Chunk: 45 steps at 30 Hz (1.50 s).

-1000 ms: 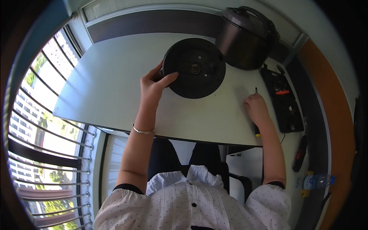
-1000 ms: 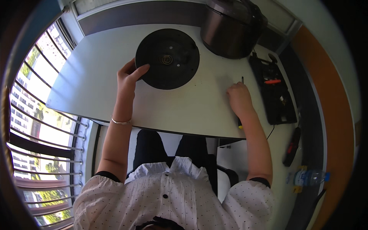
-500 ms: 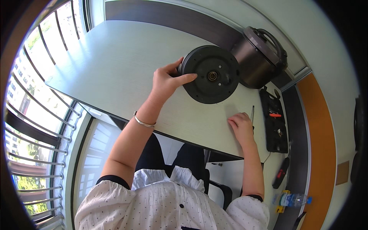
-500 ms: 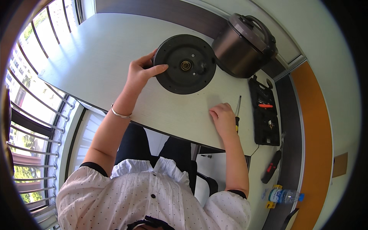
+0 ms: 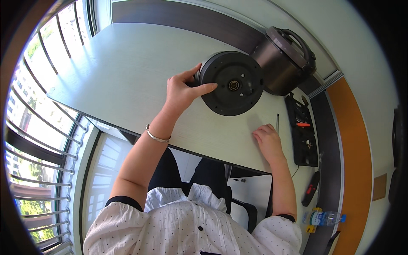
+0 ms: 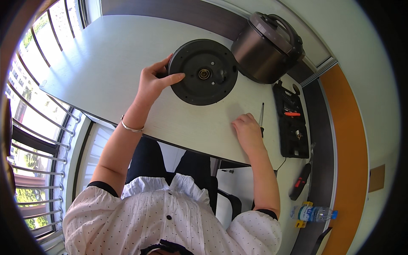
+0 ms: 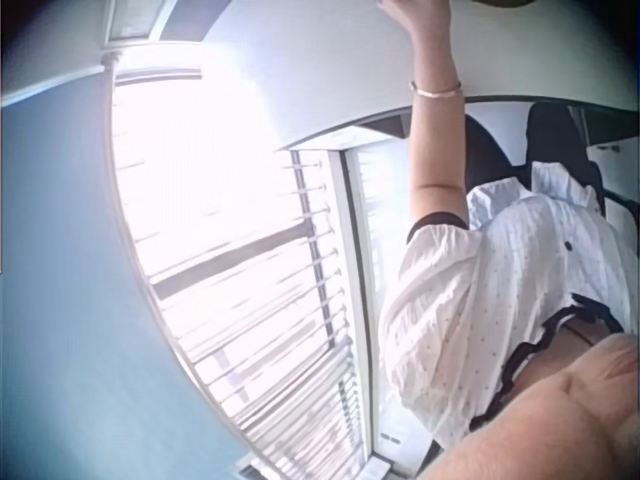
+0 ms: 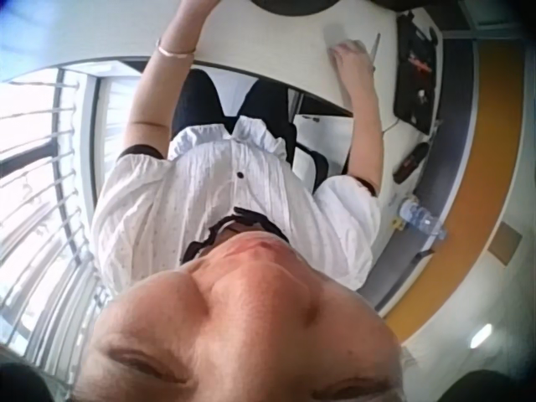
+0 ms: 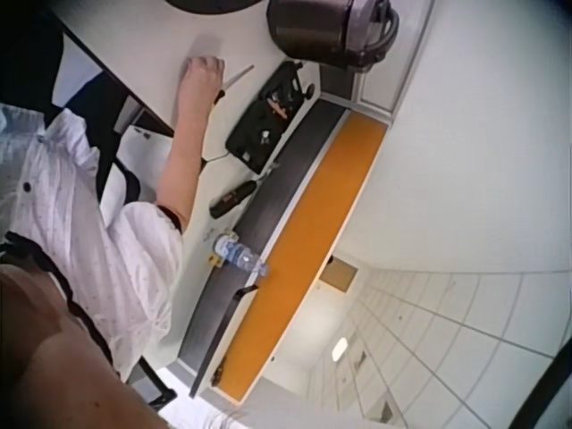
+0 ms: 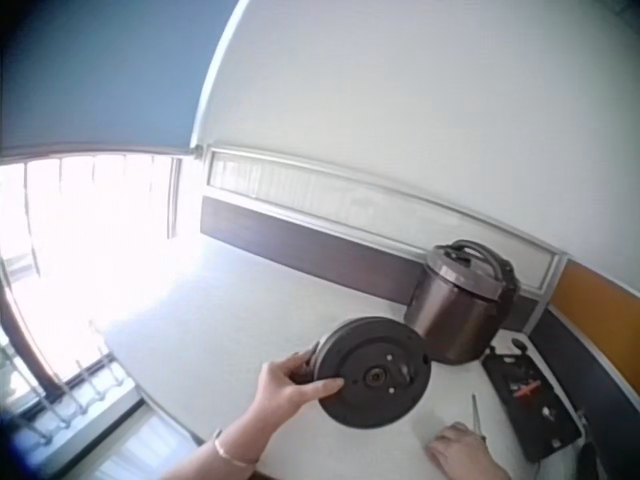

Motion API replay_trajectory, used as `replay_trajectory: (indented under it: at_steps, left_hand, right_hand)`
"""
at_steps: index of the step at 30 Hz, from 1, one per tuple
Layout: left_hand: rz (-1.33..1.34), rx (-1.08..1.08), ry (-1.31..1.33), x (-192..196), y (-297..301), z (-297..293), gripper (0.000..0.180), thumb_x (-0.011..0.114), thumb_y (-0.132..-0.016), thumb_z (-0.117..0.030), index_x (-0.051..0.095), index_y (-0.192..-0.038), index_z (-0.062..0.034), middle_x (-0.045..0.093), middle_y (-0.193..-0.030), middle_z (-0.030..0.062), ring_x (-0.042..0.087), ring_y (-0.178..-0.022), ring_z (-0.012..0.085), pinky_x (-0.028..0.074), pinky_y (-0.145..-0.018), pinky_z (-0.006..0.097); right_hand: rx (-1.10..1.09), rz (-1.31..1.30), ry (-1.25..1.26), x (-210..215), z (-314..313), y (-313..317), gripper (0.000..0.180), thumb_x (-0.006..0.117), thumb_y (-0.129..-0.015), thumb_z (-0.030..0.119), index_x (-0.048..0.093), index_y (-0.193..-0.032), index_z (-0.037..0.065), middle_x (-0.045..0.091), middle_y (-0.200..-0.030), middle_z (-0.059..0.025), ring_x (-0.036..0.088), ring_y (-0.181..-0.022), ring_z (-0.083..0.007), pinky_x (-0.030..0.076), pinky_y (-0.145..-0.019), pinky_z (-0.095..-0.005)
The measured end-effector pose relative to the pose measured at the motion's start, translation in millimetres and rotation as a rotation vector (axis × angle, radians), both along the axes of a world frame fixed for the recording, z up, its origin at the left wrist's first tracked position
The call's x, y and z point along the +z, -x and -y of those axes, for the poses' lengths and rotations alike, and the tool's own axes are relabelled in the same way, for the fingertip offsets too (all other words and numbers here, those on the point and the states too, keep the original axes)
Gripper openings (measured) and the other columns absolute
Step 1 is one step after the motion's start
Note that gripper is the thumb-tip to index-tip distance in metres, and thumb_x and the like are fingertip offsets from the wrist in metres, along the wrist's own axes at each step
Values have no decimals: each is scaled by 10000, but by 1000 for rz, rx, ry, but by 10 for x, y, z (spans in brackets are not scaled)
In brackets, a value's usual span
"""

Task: The person assembles a cylindrical appliance base by inserting screws into the bottom plate and tightening them with a screwdriver. The person repeatedly picks up the screwdriver, aligns the screws, and turns them until they are secured.

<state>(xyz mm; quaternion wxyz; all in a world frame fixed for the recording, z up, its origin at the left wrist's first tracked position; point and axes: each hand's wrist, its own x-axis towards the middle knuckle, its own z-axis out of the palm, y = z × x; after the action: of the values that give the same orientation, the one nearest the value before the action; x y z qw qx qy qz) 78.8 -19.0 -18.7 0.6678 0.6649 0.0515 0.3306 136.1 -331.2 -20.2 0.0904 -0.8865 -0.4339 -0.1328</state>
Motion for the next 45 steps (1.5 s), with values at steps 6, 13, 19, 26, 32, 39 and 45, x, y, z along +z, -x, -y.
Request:
replay_trajectory:
  at_steps: [6, 13, 19, 26, 32, 39, 45]
  left_hand:
    - [0, 20, -54, -11, 13, 25, 775, 863, -593, -294, 605, -1243, 39, 638, -684, 35, 583, -609, 88, 477, -619, 233]
    - [-1, 34, -62, -19, 19, 33, 785, 861, -584, -296, 604, -1245, 39, 635, -681, 39, 574, -601, 89, 472, -605, 240]
    - [-6, 33, -87, -16, 12, 42, 781, 856, -587, -292, 603, -1246, 42, 630, -681, 39, 570, -605, 85, 468, -602, 231]
    - [-5, 55, -96, 18, 45, 56, 780, 858, -575, -300, 614, -1227, 52, 632, -691, 38, 569, -614, 96, 472, -609, 242]
    - [-75, 81, -205, 17, 59, 58, 800, 856, -543, -406, 652, -1205, -6, 592, -657, 36, 557, -664, 156, 416, -816, 291]
    - [10, 155, -345, 31, 88, 74, 717, 870, -576, -222, 637, -1204, 33, 484, -583, -6, 425, -556, 60, 372, -548, 215]
    - [52, 182, -377, 28, 76, 77, 713, 871, -564, -246, 649, -1176, 42, 432, -559, -3, 394, -527, 74, 349, -529, 229]
  right_hand:
    - [-23, -139, -352, 102, -122, 45, 73, 669, -787, 1, 673, -859, 5, 657, -870, -85, 589, -782, -240, 504, -673, -326]
    - [-41, -598, -932, 336, -551, 341, 86, 655, -881, 18, 662, -960, -13, 616, -849, 5, 492, -635, -47, 399, -561, -190]
    - [61, -762, -1095, 393, -834, 400, 112, 664, -879, 13, 669, -992, 11, 640, -892, 0, 518, -670, -22, 386, -572, -152]
    - [186, -506, -1058, 301, -1133, 367, 88, 658, -878, -6, 675, -964, -16, 613, -921, -11, 514, -709, -34, 405, -596, -160]
    - [221, -298, -984, 310, -1324, 311, 70, 658, -881, 4, 671, -944, -24, 620, -917, -47, 563, -734, -90, 458, -639, -200]
    - [219, -186, -905, 275, -1378, 253, 79, 666, -865, -3, 678, -939, -26, 634, -898, -80, 598, -754, -159, 483, -653, -245]
    - [211, -137, -866, 283, -1392, 257, 77, 669, -860, -8, 683, -933, -28, 597, -891, -66, 569, -749, -147, 467, -633, -236]
